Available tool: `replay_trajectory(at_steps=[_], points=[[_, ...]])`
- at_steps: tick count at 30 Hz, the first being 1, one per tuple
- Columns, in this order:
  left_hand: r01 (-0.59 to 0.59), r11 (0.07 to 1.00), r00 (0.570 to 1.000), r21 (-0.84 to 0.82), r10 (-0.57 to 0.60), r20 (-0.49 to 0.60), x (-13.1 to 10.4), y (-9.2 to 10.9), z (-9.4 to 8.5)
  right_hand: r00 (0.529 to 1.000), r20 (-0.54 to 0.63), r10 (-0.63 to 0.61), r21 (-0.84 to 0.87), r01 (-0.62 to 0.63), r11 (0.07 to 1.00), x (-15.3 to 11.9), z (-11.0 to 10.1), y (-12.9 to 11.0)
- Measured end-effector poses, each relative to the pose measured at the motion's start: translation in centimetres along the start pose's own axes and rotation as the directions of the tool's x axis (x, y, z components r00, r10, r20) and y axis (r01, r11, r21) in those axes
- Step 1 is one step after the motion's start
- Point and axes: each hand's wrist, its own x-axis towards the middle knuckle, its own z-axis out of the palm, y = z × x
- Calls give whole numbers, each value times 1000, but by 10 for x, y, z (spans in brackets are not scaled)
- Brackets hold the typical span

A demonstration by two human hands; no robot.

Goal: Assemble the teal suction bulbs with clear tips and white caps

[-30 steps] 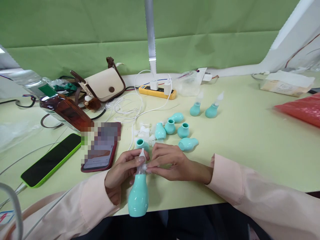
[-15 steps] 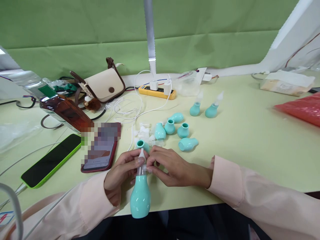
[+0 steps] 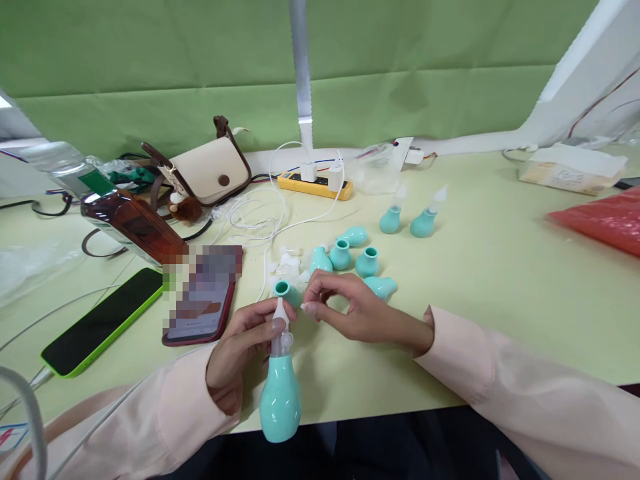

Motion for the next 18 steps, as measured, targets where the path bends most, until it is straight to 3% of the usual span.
replay_trajectory(at_steps=[1,3,6,11,14,18], points=[[-18,1000,1000,14,19,-22,-1,0,0,997,-15,-75,-175,71,982,0,-1,3],[-76,996,994,54,80,-71,-2,-1,1,981,12,-196,-474,178,862,-2,-1,10],[-165,977,978,138,180,-109,-5,-1,2,967,76,-241,-657,231,718,-4,1,17],[-261,905,939,335,319,-128,-9,-2,1,972,47,-230,-693,198,693,-3,2,18],[-315,832,905,457,409,-119,-10,-4,2,963,-85,-256,-640,144,755,-4,3,16],[-290,787,898,544,420,-130,-8,-6,4,905,-267,-332,-555,137,820,-3,0,2]])
